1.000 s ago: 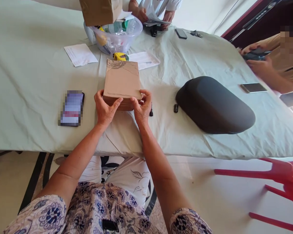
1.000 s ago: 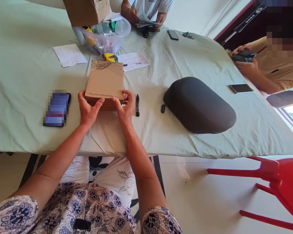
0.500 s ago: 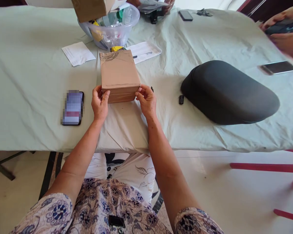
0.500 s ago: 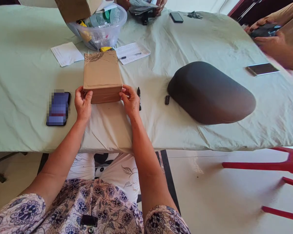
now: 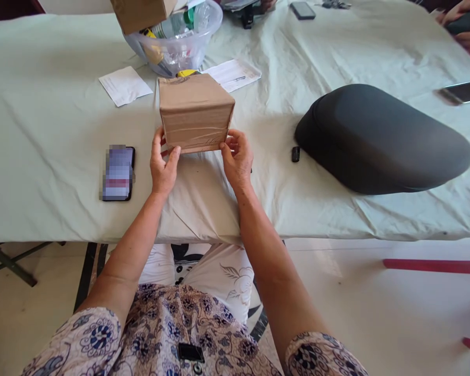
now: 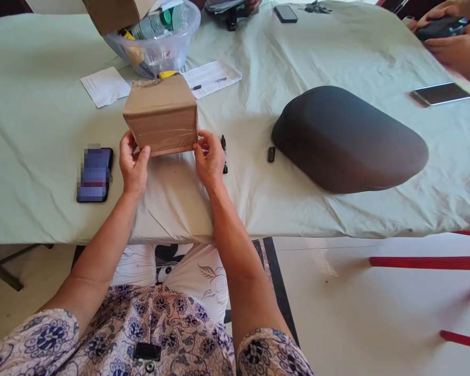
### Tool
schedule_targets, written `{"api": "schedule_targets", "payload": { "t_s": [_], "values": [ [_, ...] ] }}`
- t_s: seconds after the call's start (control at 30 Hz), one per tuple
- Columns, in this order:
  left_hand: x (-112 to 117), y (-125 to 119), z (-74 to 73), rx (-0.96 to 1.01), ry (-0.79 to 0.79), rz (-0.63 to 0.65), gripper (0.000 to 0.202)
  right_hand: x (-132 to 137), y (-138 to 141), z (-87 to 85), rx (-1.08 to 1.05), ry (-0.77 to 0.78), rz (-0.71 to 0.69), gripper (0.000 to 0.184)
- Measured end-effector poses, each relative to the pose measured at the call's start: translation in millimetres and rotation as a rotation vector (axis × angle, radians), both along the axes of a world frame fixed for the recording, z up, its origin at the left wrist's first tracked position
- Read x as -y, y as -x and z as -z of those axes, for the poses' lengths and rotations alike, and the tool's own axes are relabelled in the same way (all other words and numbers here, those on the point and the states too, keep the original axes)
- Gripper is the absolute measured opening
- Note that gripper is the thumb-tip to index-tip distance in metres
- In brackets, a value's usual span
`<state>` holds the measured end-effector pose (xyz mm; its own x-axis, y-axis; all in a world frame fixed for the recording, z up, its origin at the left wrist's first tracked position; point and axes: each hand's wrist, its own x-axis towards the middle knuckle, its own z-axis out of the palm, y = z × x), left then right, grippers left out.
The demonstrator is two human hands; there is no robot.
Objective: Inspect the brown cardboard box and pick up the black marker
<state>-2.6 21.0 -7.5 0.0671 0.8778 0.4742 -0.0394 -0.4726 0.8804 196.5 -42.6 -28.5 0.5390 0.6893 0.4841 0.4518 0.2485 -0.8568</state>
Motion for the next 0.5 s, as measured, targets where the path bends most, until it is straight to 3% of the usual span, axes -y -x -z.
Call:
{"api": "schedule_targets", "payload": {
  "t_s": [0.13,0.23,0.37,0.5],
  "values": [
    [3.4,-3.8,7.6,-0.075,-0.036,0.069,0.090,1.1,6.6,1.1,0.062,-0.038,0.008,0.034],
    [2.3,-6.9,15.6,-0.106,-0.047,0.089,0.098,2.7,13.5,1.8,0.141,-0.038,0.039,0.051],
    [5.3,-10.2,20.1,-0.177,-0.059,0.042,0.103,5.4,27.1,0.9,0.187,-0.024,0.141,0.081],
    [10.2,-10.5,17.9,-0.199,-0.084,0.005,0.105,6.6,36.4,0.5,0.176,-0.013,0.190,0.090]
  ]
}}
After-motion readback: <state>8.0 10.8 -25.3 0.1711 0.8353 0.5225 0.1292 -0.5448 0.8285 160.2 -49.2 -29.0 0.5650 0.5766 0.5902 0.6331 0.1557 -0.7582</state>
